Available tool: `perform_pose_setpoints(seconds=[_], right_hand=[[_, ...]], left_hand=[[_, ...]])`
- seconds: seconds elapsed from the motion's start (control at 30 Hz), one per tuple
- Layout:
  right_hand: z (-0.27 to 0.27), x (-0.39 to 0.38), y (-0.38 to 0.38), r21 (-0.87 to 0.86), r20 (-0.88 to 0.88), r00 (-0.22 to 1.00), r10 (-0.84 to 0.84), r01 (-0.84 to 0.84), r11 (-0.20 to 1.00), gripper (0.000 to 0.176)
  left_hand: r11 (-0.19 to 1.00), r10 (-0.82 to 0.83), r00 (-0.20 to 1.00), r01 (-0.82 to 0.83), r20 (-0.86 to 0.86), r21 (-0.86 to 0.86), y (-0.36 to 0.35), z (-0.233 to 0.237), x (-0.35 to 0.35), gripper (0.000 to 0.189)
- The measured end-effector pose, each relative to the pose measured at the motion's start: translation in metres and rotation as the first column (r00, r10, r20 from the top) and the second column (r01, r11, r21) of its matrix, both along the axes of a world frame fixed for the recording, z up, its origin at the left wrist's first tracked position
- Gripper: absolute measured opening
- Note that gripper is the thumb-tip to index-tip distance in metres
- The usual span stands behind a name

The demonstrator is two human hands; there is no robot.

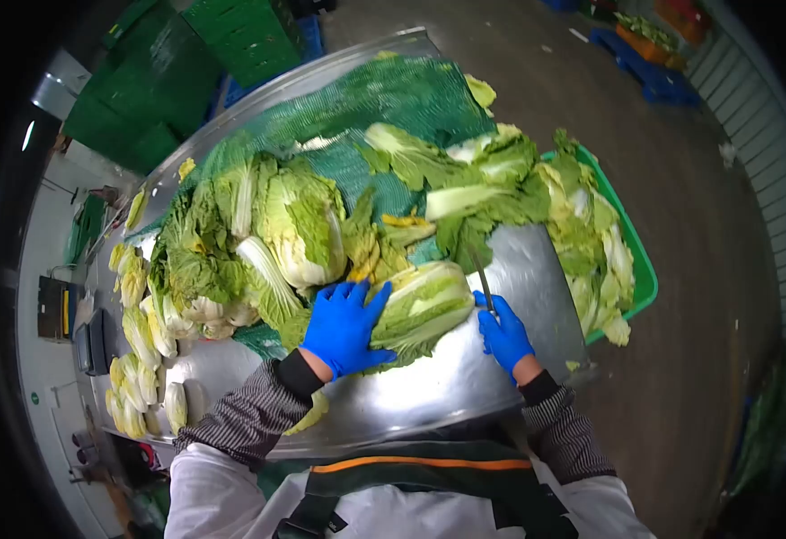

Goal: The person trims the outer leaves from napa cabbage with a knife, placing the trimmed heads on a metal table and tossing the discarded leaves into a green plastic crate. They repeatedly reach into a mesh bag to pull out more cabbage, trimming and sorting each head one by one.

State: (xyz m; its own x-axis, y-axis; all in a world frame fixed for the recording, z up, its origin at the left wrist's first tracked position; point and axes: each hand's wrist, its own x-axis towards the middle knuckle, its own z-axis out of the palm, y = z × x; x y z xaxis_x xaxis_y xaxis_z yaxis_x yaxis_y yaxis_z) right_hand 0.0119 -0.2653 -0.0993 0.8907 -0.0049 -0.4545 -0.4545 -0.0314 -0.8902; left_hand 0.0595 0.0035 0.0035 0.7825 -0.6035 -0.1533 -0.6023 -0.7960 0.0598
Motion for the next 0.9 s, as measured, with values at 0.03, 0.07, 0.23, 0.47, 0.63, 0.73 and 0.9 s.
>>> perform_pose_setpoints(seconds=[0.03,0.07,0.23,0.47,0.63,0.73,0.9], right_hand=[[-0.007,-0.007,0.001,0.074,-0.034,0.999,-0.019,0.022,0.997,0.028],[-0.009,-0.011,0.0,0.024,-0.067,0.998,0.011,-0.01,1.0,0.027],[-0.014,-0.021,0.0,-0.465,0.15,0.971,0.187,-0.098,0.88,0.023],[0.032,-0.017,0.025,-0.798,0.158,0.902,0.401,-0.122,0.591,0.013],[-0.02,0.01,0.022,-0.824,0.012,0.915,0.403,-0.22,0.523,0.013],[-0.049,0.021,0.025,-0.722,0.006,0.936,0.353,-0.24,0.649,0.015],[-0.046,0.03,0.018,-0.677,0.007,0.906,0.424,-0.308,0.669,0.025]], left_hand=[[0.999,0.022,0.999,-0.024,-0.028,-0.04,0.0,-0.009,-0.003,0.1],[0.966,0.044,0.979,-0.093,-0.201,-0.242,0.008,-0.033,-0.007,0.1],[0.854,0.001,0.903,-0.224,-0.429,-0.469,0.027,-0.064,-0.022,0.1],[0.823,0.035,0.861,-0.314,-0.508,-0.474,0.033,-0.069,-0.01,0.099],[0.846,0.062,0.862,-0.312,-0.503,-0.432,0.025,-0.072,-0.002,0.098],[0.84,0.039,0.897,-0.267,-0.44,-0.471,0.026,-0.083,-0.009,0.097],[0.807,0.041,0.962,-0.191,-0.269,-0.559,0.029,-0.092,-0.026,0.093]])
